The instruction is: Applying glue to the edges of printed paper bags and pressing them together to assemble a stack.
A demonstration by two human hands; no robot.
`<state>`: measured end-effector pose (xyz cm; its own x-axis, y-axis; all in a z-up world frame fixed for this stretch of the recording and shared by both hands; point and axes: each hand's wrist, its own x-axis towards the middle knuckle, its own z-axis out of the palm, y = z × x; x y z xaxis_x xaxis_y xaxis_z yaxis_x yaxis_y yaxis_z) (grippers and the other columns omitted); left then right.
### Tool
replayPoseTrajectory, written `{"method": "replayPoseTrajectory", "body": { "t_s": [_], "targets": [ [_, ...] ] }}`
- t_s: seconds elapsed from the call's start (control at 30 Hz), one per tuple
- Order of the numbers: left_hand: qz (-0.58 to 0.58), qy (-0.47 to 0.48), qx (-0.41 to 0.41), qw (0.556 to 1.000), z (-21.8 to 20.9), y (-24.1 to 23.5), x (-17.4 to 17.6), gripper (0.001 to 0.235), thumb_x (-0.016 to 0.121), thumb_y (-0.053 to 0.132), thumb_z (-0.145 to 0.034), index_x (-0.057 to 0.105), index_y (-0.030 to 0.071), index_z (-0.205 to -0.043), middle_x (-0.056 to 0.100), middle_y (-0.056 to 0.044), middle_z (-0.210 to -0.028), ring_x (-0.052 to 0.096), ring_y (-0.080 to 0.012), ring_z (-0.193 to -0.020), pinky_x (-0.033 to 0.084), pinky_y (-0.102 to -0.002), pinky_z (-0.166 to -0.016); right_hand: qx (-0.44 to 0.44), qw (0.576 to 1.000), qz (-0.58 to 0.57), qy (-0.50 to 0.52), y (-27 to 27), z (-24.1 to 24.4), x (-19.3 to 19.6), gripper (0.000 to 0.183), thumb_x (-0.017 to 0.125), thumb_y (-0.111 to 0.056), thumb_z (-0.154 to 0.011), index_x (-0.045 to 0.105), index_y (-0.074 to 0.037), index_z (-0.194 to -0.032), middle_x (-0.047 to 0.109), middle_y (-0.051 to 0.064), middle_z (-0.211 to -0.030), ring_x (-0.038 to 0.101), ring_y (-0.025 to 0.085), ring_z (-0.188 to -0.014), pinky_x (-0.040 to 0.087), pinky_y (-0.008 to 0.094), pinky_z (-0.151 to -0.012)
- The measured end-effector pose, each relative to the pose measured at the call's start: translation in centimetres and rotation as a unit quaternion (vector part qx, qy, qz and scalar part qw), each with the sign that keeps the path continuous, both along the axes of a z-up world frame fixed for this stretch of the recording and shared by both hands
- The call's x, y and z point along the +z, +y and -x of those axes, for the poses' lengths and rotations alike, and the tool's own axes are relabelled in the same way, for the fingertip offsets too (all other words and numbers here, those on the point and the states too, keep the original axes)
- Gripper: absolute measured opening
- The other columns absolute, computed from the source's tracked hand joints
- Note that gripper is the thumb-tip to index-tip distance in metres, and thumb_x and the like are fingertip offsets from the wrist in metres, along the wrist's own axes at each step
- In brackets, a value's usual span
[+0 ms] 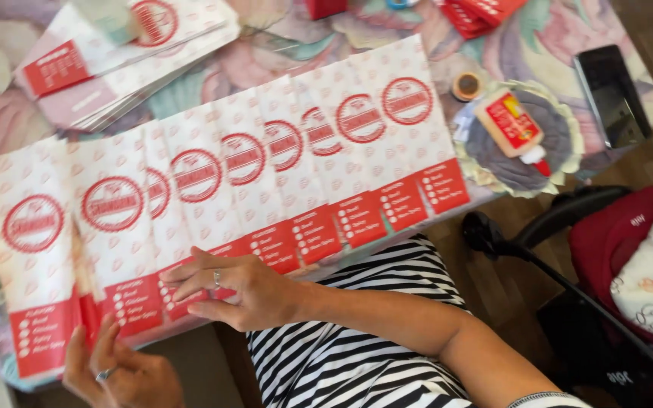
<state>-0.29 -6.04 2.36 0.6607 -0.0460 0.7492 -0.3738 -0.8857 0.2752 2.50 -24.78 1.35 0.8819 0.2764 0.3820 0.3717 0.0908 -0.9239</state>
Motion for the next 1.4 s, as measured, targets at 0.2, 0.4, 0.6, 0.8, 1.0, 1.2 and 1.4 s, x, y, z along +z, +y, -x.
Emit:
{"method": "replayPoseTrajectory", "body": {
  "t_s": [0.2,0.4,0.6,0.8,1.0,1.2,1.4],
  "targets": [
    [0.006,0.025,0.002,1.000,-0.2,-4.3,0.4,0.008,0.066,-0.014,-0.114,0.063,-0.022,-0.112,0.061,-0.035,-0.134,0.060,-0.0483,-0.124,0.053,-0.055,-0.106,-0.161,0.971,0.136,-0.115,-14.7,4.4,3.8,0.036,0.075,-0.007,-0.098,0.061,-0.002,-0.131,0.065,0.019,-0.135,0.065,0.033,-0.128,0.050,0.052,-0.118],
    [0.095,0.102,-0.249,0.958,-1.8,-18.2,-1.0,0.034,0.072,0.004,-0.099,0.058,-0.002,-0.129,0.064,-0.019,-0.128,0.063,-0.0348,-0.119,0.055,-0.046,-0.103,-0.443,0.819,0.358,-0.067,-28.3,11.7,3.0,0.037,0.071,-0.019,-0.098,0.067,-0.006,-0.132,0.071,0.008,-0.133,0.052,0.025,-0.114,0.044,0.039,-0.102],
    [0.020,0.167,-0.441,0.881,-0.7,-38.0,2.4,0.029,0.060,0.006,-0.093,0.062,-0.003,-0.120,0.058,-0.019,-0.116,0.056,-0.0393,-0.098,0.045,-0.046,-0.074,-0.491,0.741,0.449,-0.089,-33.8,12.7,0.9,0.029,0.066,-0.017,-0.099,0.071,-0.015,-0.127,0.074,-0.002,-0.126,0.059,0.025,-0.098,0.043,0.035,-0.089],
    [-0.195,0.156,-0.383,0.890,-0.7,-44.5,-3.7,0.050,0.059,0.010,-0.086,0.056,-0.007,-0.133,0.048,-0.015,-0.139,0.049,-0.0294,-0.112,0.041,-0.040,-0.090,-0.522,0.664,0.520,-0.130,-35.3,12.0,0.6,0.021,0.060,-0.014,-0.103,0.073,-0.020,-0.118,0.075,-0.005,-0.113,0.059,0.020,-0.101,0.042,0.031,-0.089],
    [-0.112,0.131,-0.487,0.856,-2.4,-43.7,-4.8,0.028,0.063,0.005,-0.094,0.064,-0.012,-0.116,0.058,-0.019,-0.126,0.056,-0.0344,-0.108,0.047,-0.038,-0.081,-0.527,0.689,0.466,-0.175,-37.1,12.0,-1.1,0.030,0.051,-0.011,-0.107,0.079,-0.020,-0.110,0.078,-0.006,-0.108,0.061,0.018,-0.092,0.045,0.029,-0.088],
    [-0.151,0.043,-0.491,0.857,-2.3,-43.6,-4.8,0.014,0.063,-0.009,-0.084,0.071,-0.015,-0.094,0.067,-0.030,-0.112,0.061,-0.0361,-0.095,0.048,-0.036,-0.086,-0.537,0.695,0.438,-0.194,-38.2,12.8,-1.8,0.026,0.057,-0.011,-0.105,0.082,-0.019,-0.104,0.079,-0.007,-0.103,0.062,0.018,-0.084,0.048,0.029,-0.087],
    [-0.117,0.111,-0.489,0.857,-2.9,-43.9,-3.9,0.008,0.067,-0.006,-0.083,0.071,-0.009,-0.089,0.069,-0.023,-0.094,0.063,-0.0317,-0.086,0.050,-0.036,-0.077,-0.535,0.679,0.470,-0.179,-39.2,14.0,-1.2,0.018,0.072,-0.006,-0.094,0.081,-0.019,-0.102,0.078,-0.009,-0.102,0.057,0.019,-0.080,0.048,0.031,-0.084]
  ]
}}
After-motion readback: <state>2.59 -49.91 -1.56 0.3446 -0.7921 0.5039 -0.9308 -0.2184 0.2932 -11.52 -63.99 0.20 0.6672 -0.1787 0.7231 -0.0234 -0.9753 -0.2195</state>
